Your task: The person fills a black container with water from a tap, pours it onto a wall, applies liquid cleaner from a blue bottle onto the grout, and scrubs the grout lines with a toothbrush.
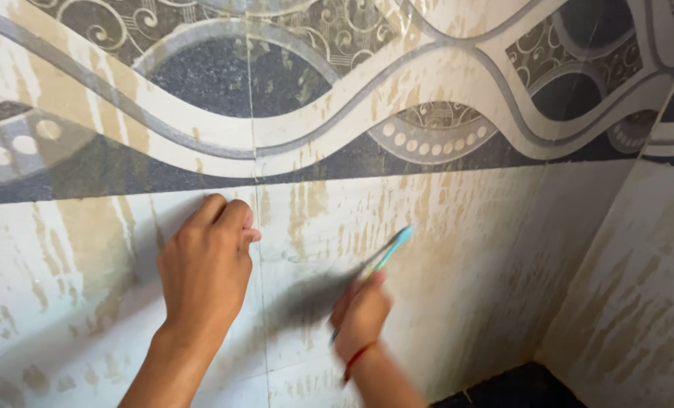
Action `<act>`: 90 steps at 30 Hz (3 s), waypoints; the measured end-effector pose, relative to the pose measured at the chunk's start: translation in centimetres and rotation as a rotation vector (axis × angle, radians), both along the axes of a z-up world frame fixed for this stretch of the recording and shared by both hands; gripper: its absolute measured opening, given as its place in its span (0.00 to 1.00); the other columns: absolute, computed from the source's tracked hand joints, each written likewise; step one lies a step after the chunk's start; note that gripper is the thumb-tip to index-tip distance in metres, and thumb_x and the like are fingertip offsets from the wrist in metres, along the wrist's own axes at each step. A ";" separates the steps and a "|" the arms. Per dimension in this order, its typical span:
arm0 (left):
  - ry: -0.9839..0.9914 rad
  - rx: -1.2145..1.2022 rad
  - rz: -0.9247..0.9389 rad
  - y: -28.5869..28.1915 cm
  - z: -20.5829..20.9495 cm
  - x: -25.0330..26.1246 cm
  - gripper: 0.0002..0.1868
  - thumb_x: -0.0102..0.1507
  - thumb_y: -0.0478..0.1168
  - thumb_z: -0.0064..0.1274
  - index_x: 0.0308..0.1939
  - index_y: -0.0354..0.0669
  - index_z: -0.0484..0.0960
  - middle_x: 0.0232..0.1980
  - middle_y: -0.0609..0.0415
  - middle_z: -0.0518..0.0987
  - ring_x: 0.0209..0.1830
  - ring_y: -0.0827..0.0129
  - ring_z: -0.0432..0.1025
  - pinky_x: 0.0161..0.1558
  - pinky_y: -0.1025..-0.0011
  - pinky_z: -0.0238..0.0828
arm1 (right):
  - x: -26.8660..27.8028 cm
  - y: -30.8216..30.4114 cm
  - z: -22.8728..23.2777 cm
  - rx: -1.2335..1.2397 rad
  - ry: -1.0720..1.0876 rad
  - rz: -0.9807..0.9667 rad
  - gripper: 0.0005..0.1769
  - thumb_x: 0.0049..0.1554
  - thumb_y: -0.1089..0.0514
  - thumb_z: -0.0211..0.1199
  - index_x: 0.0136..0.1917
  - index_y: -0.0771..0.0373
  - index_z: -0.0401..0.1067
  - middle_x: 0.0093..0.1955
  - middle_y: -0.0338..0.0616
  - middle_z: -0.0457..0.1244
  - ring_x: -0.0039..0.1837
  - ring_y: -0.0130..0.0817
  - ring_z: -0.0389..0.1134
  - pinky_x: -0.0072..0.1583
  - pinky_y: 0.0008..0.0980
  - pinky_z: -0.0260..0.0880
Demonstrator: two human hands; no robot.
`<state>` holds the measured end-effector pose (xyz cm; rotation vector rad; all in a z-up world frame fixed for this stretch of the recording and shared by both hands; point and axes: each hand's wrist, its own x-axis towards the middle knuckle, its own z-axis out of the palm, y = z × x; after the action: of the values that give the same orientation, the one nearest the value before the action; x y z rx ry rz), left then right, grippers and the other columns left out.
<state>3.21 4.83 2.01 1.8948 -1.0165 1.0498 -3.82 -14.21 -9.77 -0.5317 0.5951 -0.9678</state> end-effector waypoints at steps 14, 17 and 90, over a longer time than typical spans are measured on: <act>-0.001 -0.031 -0.020 -0.2 0.2 0.0 0.05 0.57 0.33 0.61 0.31 0.43 0.79 0.35 0.56 0.78 0.33 0.54 0.76 0.30 0.54 0.69 | 3.8 6.3 -5.0 -0.213 0.098 0.071 0.32 0.65 0.37 0.46 0.26 0.55 0.51 0.20 0.35 0.47 0.20 0.29 0.41 0.24 0.35 0.37; 0.039 -0.040 -0.038 -0.2 0.0 0.0 0.05 0.57 0.33 0.60 0.31 0.43 0.79 0.34 0.56 0.77 0.32 0.57 0.77 0.29 0.55 0.69 | 2.1 3.3 -1.8 -0.258 0.157 -0.016 0.33 0.66 0.35 0.41 0.26 0.56 0.58 0.19 0.37 0.50 0.21 0.29 0.46 0.25 0.32 0.42; -0.124 0.161 -0.253 2.2 -7.0 2.7 0.06 0.55 0.28 0.56 0.32 0.42 0.79 0.36 0.56 0.74 0.36 0.62 0.75 0.27 0.60 0.69 | -5.0 -0.8 -2.9 -1.743 1.385 -0.031 0.13 0.60 0.44 0.59 0.42 0.48 0.80 0.29 0.50 0.68 0.36 0.54 0.69 0.39 0.54 0.67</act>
<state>5.87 7.06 -4.99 1.7835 -1.4090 0.9705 -8.81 -14.97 -12.69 -2.8744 0.8060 -0.8267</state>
